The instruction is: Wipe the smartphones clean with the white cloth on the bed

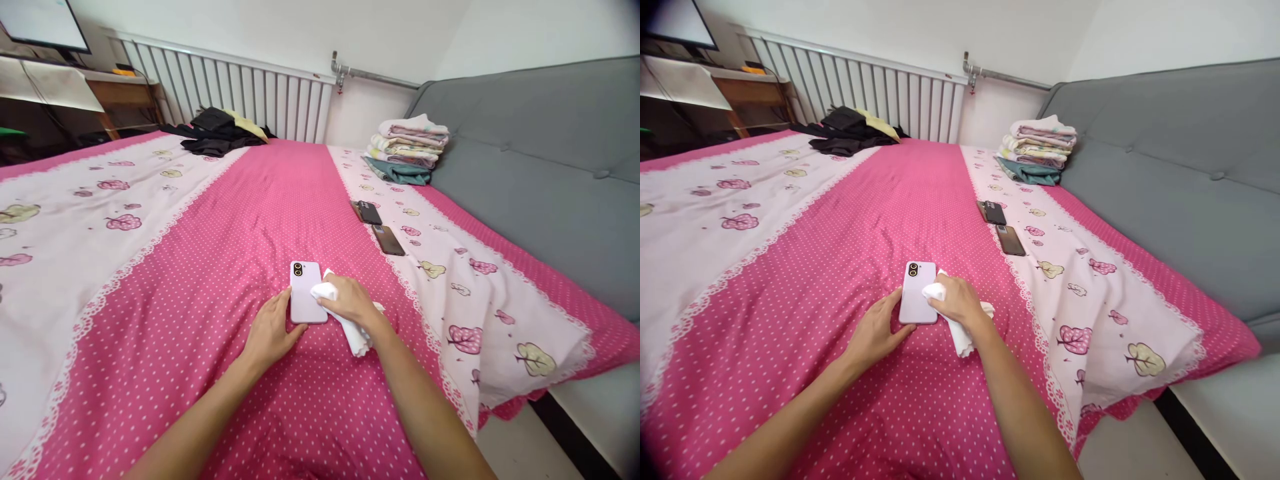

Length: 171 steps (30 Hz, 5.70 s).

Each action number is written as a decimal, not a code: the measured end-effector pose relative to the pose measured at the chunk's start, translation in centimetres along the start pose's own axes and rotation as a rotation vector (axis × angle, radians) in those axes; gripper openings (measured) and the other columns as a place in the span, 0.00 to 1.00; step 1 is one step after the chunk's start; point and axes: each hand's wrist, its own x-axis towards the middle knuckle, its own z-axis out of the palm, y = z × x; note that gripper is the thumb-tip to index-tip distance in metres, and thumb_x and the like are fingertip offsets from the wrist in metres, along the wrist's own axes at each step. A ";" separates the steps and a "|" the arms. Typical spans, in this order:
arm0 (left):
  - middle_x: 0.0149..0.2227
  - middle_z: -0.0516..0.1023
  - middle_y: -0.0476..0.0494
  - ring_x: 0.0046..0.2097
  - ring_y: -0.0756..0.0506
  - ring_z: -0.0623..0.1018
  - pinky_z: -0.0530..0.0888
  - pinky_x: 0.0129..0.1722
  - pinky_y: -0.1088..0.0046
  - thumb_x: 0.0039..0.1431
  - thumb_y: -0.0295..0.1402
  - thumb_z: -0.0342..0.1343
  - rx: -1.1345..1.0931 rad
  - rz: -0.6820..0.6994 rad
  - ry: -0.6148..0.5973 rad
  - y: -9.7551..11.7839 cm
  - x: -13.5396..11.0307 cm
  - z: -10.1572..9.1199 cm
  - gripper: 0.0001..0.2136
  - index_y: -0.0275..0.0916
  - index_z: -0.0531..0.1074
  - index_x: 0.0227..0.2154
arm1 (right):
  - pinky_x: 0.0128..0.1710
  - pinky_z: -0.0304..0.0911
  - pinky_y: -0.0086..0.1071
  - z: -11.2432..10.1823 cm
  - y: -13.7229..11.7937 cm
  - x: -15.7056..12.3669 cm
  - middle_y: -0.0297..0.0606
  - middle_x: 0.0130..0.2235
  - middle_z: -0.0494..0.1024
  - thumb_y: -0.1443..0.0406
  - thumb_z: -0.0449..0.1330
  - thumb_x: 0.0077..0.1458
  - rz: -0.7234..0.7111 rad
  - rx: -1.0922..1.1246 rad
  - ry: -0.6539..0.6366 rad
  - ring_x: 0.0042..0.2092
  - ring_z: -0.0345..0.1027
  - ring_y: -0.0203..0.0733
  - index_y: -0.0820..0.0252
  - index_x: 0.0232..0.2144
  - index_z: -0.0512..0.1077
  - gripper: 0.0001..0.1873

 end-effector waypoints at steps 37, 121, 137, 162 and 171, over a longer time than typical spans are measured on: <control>0.53 0.73 0.32 0.54 0.35 0.72 0.70 0.52 0.52 0.54 0.42 0.56 0.051 -0.045 0.041 0.8 0.1 0.3 0.30 0.34 0.57 0.57 | 0.55 0.55 0.42 1.5 -1.1 -0.2 0.46 0.52 0.68 0.54 0.67 0.44 0.029 0.047 0.396 0.53 0.59 0.52 0.60 0.47 0.69 0.28; 0.53 0.73 0.32 0.53 0.35 0.73 0.71 0.52 0.52 0.54 0.40 0.55 0.052 -0.030 0.073 0.8 0.0 0.2 0.29 0.35 0.56 0.57 | 0.45 0.62 0.31 1.2 -0.9 -0.5 0.40 0.48 0.75 0.67 0.56 0.50 0.165 0.029 0.180 0.47 0.70 0.46 0.57 0.53 0.66 0.25; 0.52 0.74 0.33 0.53 0.35 0.74 0.71 0.51 0.52 0.54 0.40 0.56 0.056 -0.026 0.080 0.7 -0.1 0.3 0.29 0.36 0.57 0.57 | 0.44 0.62 0.31 1.2 -1.0 -0.4 0.39 0.48 0.75 0.66 0.55 0.50 0.184 0.032 0.164 0.47 0.70 0.45 0.56 0.53 0.65 0.25; 0.51 0.74 0.33 0.52 0.35 0.74 0.72 0.51 0.53 0.54 0.40 0.56 0.073 -0.014 0.088 0.7 0.0 0.3 0.29 0.37 0.56 0.56 | 0.43 0.62 0.32 1.4 -0.9 -0.5 0.38 0.48 0.75 0.66 0.55 0.51 0.163 0.037 0.184 0.47 0.70 0.46 0.55 0.52 0.65 0.24; 0.52 0.74 0.31 0.53 0.35 0.74 0.72 0.51 0.54 0.54 0.40 0.56 0.077 -0.012 0.084 0.7 0.0 0.3 0.29 0.33 0.56 0.56 | 0.43 0.62 0.32 1.3 -0.9 -0.4 0.39 0.49 0.74 0.66 0.55 0.51 0.182 0.016 0.166 0.47 0.69 0.46 0.57 0.52 0.65 0.24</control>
